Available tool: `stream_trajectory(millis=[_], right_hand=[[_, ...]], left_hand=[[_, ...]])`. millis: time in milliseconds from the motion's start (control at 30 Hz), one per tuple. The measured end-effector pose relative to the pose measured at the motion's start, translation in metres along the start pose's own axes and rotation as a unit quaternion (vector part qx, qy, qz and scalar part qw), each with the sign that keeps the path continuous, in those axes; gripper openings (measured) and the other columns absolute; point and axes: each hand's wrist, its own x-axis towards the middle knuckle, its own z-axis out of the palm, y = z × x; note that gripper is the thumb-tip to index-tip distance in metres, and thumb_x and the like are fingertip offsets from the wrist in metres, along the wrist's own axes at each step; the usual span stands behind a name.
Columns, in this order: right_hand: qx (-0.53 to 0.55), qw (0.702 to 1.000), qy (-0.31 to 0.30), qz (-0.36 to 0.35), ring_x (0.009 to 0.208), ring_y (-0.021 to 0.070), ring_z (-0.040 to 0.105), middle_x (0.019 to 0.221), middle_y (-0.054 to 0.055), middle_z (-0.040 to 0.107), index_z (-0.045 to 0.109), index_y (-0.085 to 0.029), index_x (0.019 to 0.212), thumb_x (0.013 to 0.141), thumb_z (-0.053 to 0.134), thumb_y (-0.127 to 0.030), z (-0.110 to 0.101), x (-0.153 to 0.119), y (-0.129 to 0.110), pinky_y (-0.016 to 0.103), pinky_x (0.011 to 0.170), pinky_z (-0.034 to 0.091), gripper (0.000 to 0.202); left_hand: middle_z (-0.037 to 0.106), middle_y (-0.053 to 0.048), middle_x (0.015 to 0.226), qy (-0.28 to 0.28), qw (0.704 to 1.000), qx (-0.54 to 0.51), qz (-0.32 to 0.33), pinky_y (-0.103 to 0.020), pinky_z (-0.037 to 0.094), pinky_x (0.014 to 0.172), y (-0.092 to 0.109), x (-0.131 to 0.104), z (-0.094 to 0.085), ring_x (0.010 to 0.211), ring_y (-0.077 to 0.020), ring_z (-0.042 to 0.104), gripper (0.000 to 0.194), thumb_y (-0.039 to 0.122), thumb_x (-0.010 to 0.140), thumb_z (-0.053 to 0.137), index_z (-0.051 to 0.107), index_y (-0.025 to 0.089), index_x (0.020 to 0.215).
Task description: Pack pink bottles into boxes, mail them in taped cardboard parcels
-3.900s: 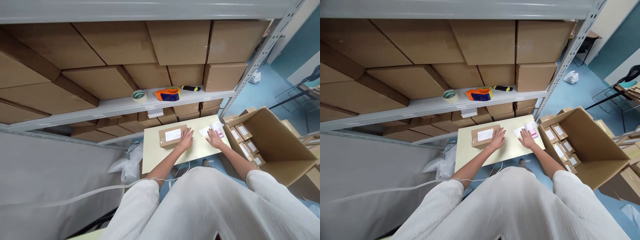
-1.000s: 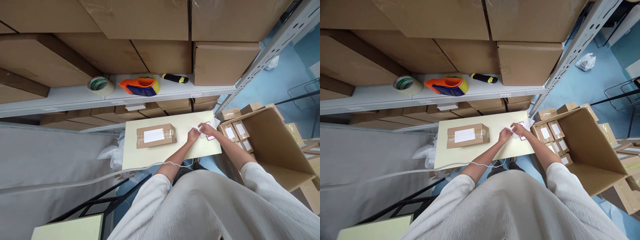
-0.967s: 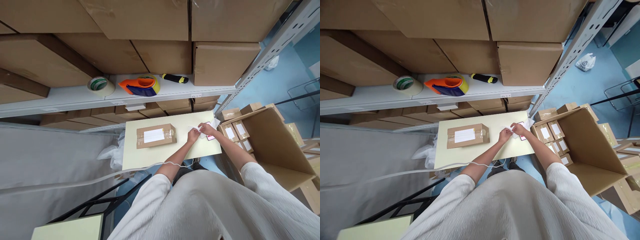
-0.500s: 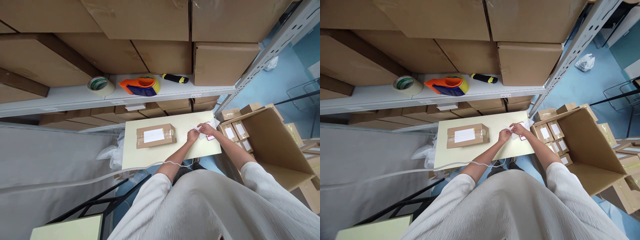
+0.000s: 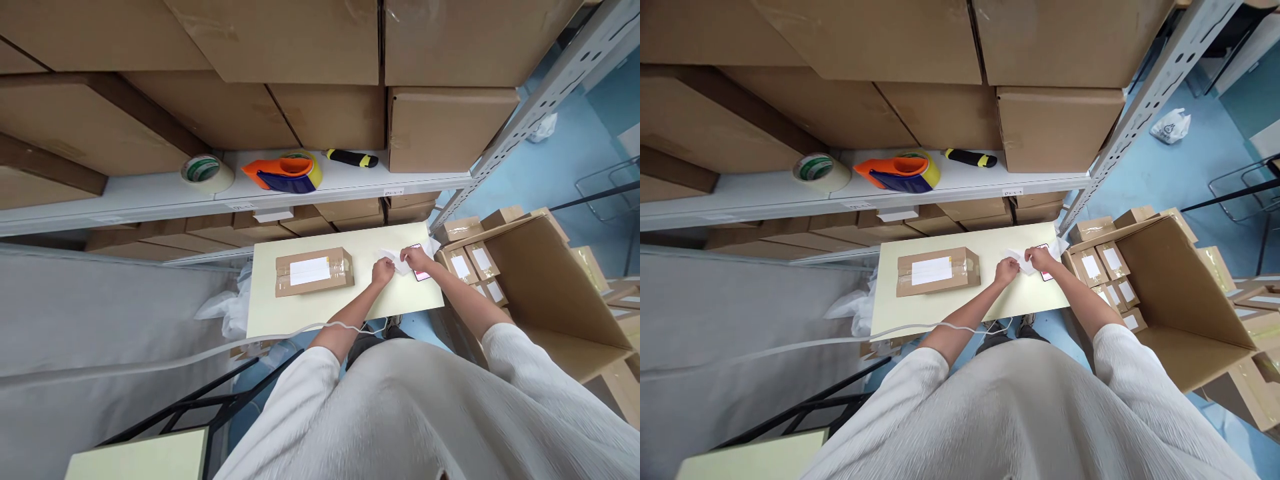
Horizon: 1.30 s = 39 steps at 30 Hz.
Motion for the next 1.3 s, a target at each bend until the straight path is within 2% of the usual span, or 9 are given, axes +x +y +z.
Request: stream_trajectory(millis=[200, 400, 567, 833, 1067, 1300], right_hand=[[-0.112, 0.993, -0.041, -0.006, 0.120, 0.0291, 0.065, 0.128, 0.013, 0.073, 0.078, -0.021, 0.112, 0.080, 0.056, 0.002, -0.003, -0.005, 0.007, 0.042, 0.105, 0.033, 0.045], [-0.188, 0.981, -0.052, -0.008, 0.126, 0.0345, 0.060, 0.131, 0.019, 0.071, 0.080, -0.021, 0.114, 0.081, 0.059, -0.001, 0.001, -0.006, 0.010, 0.048, 0.108, 0.033, 0.044], [-0.198, 0.978, -0.071, -0.014, 0.123, 0.0335, 0.061, 0.128, 0.018, 0.072, 0.079, -0.021, 0.116, 0.078, 0.062, 0.000, 0.006, -0.006, 0.014, 0.050, 0.112, 0.033, 0.046], [-0.267, 0.957, -0.112, -0.018, 0.126, 0.0367, 0.057, 0.130, 0.019, 0.073, 0.080, -0.020, 0.118, 0.079, 0.069, -0.005, 0.013, -0.002, 0.017, 0.053, 0.114, 0.030, 0.042], [-0.280, 0.954, -0.106, 0.002, 0.127, 0.0383, 0.056, 0.130, 0.023, 0.071, 0.079, -0.017, 0.124, 0.085, 0.061, -0.006, 0.017, -0.006, 0.016, 0.054, 0.114, 0.031, 0.045], [-0.248, 0.968, -0.029, -0.014, 0.137, 0.0392, 0.049, 0.147, 0.023, 0.061, 0.078, -0.016, 0.124, 0.086, 0.056, -0.005, 0.018, -0.014, 0.007, 0.055, 0.117, 0.030, 0.045]], left_hand=[[0.079, -0.004, 0.094, 0.010, 0.999, 0.041, -0.031, -0.031, 0.053, 0.080, 0.003, -0.003, -0.021, 0.090, -0.0226, 0.072, 0.007, 0.019, 0.089, 0.066, 0.068, 0.025, 0.088], [0.076, -0.005, 0.091, 0.040, 0.997, 0.041, -0.043, -0.031, 0.051, 0.078, 0.010, -0.009, -0.051, 0.089, -0.0240, 0.071, 0.012, 0.024, 0.089, 0.068, 0.062, 0.026, 0.079], [0.070, -0.004, 0.081, 0.073, 0.997, 0.016, -0.035, -0.033, 0.048, 0.074, 0.017, -0.021, -0.076, 0.086, -0.0252, 0.067, 0.017, 0.030, 0.095, 0.062, 0.057, 0.027, 0.079], [0.059, -0.001, 0.074, 0.144, 0.989, -0.014, -0.003, -0.032, 0.040, 0.069, 0.033, -0.036, -0.102, 0.076, -0.0225, 0.059, 0.028, 0.027, 0.098, 0.058, 0.044, 0.027, 0.074], [0.054, 0.002, 0.071, 0.153, 0.985, -0.081, 0.008, -0.031, 0.039, 0.064, 0.032, -0.044, -0.115, 0.068, -0.0192, 0.056, 0.029, 0.020, 0.097, 0.054, 0.039, 0.027, 0.073], [0.056, 0.004, 0.068, 0.121, 0.987, -0.106, 0.007, -0.029, 0.046, 0.065, 0.029, -0.052, -0.111, 0.063, -0.0179, 0.063, 0.027, 0.024, 0.094, 0.059, 0.042, 0.027, 0.074]])
